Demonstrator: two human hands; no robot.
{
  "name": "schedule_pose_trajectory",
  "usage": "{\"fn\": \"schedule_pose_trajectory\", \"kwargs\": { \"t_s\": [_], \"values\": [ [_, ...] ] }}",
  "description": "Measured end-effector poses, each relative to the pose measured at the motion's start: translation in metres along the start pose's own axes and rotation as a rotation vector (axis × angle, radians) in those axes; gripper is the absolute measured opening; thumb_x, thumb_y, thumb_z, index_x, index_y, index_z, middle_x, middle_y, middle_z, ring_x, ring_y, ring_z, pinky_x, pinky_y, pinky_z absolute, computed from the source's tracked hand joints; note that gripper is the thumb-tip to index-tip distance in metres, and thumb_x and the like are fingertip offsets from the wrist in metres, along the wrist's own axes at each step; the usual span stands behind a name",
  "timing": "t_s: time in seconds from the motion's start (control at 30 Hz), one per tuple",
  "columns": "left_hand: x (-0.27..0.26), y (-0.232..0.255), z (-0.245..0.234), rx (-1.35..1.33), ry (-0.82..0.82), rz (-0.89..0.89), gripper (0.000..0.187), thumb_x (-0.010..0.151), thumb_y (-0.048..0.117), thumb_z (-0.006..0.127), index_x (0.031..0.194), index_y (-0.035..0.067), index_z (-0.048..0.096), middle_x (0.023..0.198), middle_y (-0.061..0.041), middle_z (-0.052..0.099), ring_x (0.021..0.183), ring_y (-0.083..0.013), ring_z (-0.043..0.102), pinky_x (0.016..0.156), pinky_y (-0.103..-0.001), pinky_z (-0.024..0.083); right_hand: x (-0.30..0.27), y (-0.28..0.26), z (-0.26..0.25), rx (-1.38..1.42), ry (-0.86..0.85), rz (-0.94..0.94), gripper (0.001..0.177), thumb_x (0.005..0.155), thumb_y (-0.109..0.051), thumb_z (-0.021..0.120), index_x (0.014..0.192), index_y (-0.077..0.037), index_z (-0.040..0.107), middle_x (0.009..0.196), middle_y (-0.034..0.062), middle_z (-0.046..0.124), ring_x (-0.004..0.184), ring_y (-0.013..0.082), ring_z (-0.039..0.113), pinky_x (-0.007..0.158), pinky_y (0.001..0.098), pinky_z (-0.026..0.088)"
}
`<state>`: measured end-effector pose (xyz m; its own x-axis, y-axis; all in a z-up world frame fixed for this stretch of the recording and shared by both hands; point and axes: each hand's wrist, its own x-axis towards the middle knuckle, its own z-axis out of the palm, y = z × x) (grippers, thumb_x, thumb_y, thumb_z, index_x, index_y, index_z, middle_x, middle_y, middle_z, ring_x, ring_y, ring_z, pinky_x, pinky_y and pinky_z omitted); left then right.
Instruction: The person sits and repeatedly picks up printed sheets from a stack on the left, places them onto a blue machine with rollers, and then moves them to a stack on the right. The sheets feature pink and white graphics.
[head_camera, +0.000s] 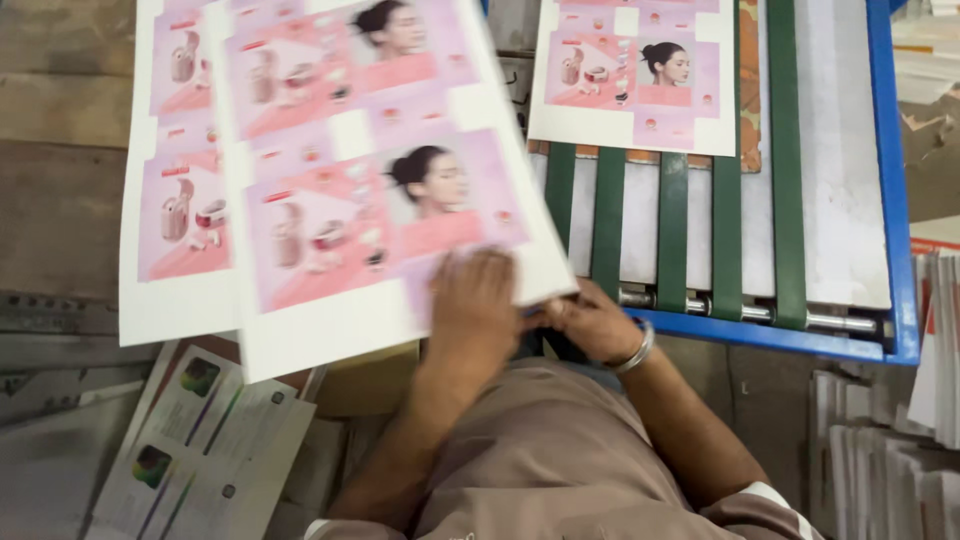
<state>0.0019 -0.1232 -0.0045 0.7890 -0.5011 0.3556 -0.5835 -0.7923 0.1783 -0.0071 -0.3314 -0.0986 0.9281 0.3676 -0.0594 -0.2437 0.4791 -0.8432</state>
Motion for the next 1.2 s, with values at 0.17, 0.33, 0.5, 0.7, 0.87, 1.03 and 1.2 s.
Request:
{"fn": "schedule_pose_trajectory", "kwargs": {
  "t_s": [0.17, 0.33, 0.5, 0.7, 0.87, 1.03, 1.2],
  "values": [
    [-0.003, 0.006, -0.018, -0.148, -0.131, 0.015, 0.076, 0.079, 0.042, 0.077, 0.137, -0.002, 0.056, 0.146, -0.023, 0.051, 0.14, -0.0389, 0.04, 0.118, -0.061, 0.023, 0.009, 0.005, 0.005, 0.144, 0.518, -0.044, 0.043, 0.097, -0.01, 0.059, 0.138, -0.003, 0.053, 0.121, 0.0089, 0.068, 0.1, 0.02, 0.069, 0.075, 0.0343, 0.058],
    [-0.03, -0.049, -0.052, -0.036, -0.077, -0.085, 0.076, 0.083, 0.049, 0.072, 0.139, 0.0, 0.056, 0.152, -0.027, 0.045, 0.144, -0.0395, 0.037, 0.118, -0.06, 0.021, -0.012, -0.031, -0.076, 0.016, 0.831, -0.297, 0.041, 0.099, -0.001, 0.058, 0.139, 0.003, 0.053, 0.123, 0.0103, 0.068, 0.105, 0.0211, 0.07, 0.083, 0.0335, 0.06],
    [-0.044, -0.086, -0.062, 0.149, -0.166, -0.196, 0.063, 0.086, 0.028, 0.073, 0.141, 0.001, 0.057, 0.147, -0.021, 0.053, 0.141, -0.0346, 0.046, 0.119, -0.056, 0.033, -0.039, -0.041, -0.151, -0.04, 0.947, -0.548, 0.038, 0.098, 0.005, 0.057, 0.137, 0.007, 0.056, 0.126, 0.0141, 0.069, 0.11, 0.025, 0.072, 0.095, 0.0368, 0.064],
    [-0.041, -0.097, -0.059, 0.15, 0.035, -0.089, 0.043, 0.093, 0.014, 0.071, 0.133, 0.001, 0.064, 0.133, -0.018, 0.067, 0.128, -0.0317, 0.062, 0.109, -0.044, 0.049, -0.061, -0.025, -0.202, -0.042, 1.293, -0.488, 0.03, 0.099, -0.001, 0.059, 0.129, -0.003, 0.057, 0.116, 0.0107, 0.068, 0.095, 0.0231, 0.069, 0.068, 0.0341, 0.056],
    [-0.046, -0.093, -0.054, 0.109, 0.082, -0.114, 0.042, 0.085, 0.011, 0.074, 0.125, 0.002, 0.068, 0.125, -0.014, 0.071, 0.119, -0.0295, 0.067, 0.1, -0.043, 0.053, -0.093, 0.01, -0.194, -0.037, 1.276, -0.475, 0.031, 0.1, 0.001, 0.06, 0.13, 0.001, 0.055, 0.124, 0.014, 0.069, 0.106, 0.0258, 0.075, 0.089, 0.0381, 0.07],
    [-0.05, -0.086, -0.051, 0.12, 0.101, -0.132, 0.039, 0.086, 0.009, 0.078, 0.124, 0.005, 0.07, 0.122, -0.01, 0.072, 0.117, -0.0269, 0.067, 0.1, -0.041, 0.053, -0.117, 0.038, -0.158, 0.064, 1.272, -0.402, 0.032, 0.101, -0.001, 0.058, 0.133, 0.003, 0.058, 0.123, 0.0137, 0.069, 0.104, 0.0267, 0.075, 0.084, 0.039, 0.068],
    [-0.049, -0.085, -0.054, 0.126, 0.09, -0.123, 0.044, 0.077, 0.004, 0.077, 0.121, 0.003, 0.071, 0.123, -0.012, 0.073, 0.118, -0.0286, 0.068, 0.101, -0.041, 0.053, -0.106, 0.04, -0.166, 0.042, 1.249, -0.373, 0.034, 0.101, -0.001, 0.059, 0.135, 0.0, 0.059, 0.122, 0.0114, 0.069, 0.1, 0.0241, 0.074, 0.074, 0.0345, 0.063]
  ]
}}
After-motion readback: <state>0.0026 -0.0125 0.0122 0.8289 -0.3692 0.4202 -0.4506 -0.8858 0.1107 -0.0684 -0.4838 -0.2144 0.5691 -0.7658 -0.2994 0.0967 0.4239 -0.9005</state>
